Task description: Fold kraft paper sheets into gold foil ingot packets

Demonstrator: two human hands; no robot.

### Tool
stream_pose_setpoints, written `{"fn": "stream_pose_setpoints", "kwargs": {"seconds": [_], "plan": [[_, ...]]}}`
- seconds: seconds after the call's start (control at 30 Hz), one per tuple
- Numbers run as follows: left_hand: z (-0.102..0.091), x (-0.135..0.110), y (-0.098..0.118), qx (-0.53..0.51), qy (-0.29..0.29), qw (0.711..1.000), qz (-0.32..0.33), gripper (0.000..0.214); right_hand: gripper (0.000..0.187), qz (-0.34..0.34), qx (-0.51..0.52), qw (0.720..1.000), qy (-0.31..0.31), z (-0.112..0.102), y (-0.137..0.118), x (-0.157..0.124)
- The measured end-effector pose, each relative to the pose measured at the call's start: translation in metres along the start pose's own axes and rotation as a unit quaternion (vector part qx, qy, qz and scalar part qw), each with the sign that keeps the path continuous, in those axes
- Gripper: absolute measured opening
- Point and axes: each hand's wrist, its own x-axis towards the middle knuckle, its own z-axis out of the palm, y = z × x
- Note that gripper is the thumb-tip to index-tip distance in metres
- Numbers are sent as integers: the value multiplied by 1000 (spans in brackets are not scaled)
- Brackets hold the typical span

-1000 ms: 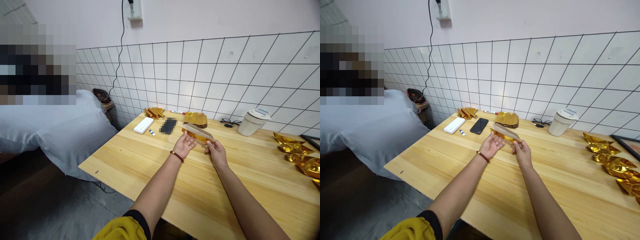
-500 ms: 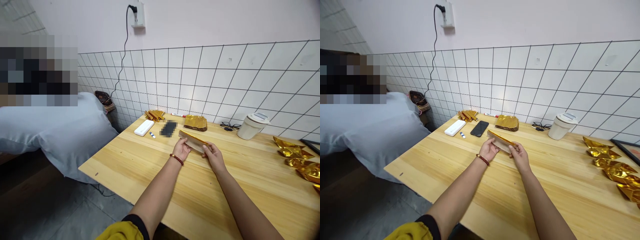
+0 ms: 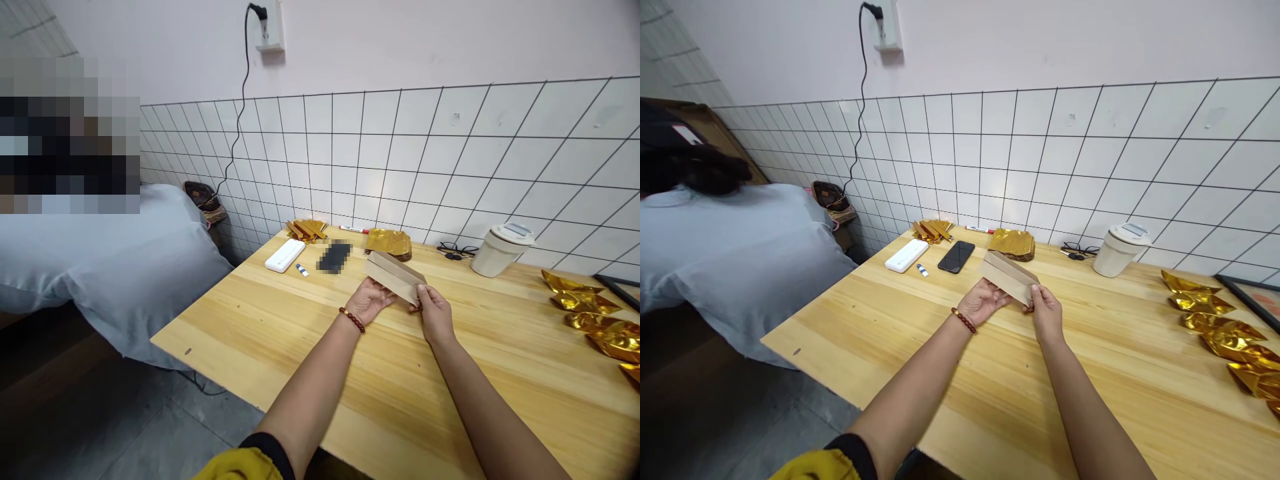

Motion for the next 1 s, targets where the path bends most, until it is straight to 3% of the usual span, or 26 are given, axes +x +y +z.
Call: {"fn": "stream_pose_setpoints", "kwargs": {"seconds": [0.2, 0.57, 0.83, 1.0], "plan": [[-4, 6, -1, 18, 92, 995, 29, 28, 45, 3, -11, 1000, -19, 2, -4, -2], [-5, 11, 1, -58, 200, 978, 31, 17, 48, 16, 21, 998, -55, 0, -5, -5], [-6, 11, -1, -60, 187, 980, 31, 19, 47, 23, -16, 996, -82, 4, -6, -6], [-4, 12, 0, -76, 211, 974, 21, 11, 42, 25, -39, 996, -73, 2, -5, -6]]}}
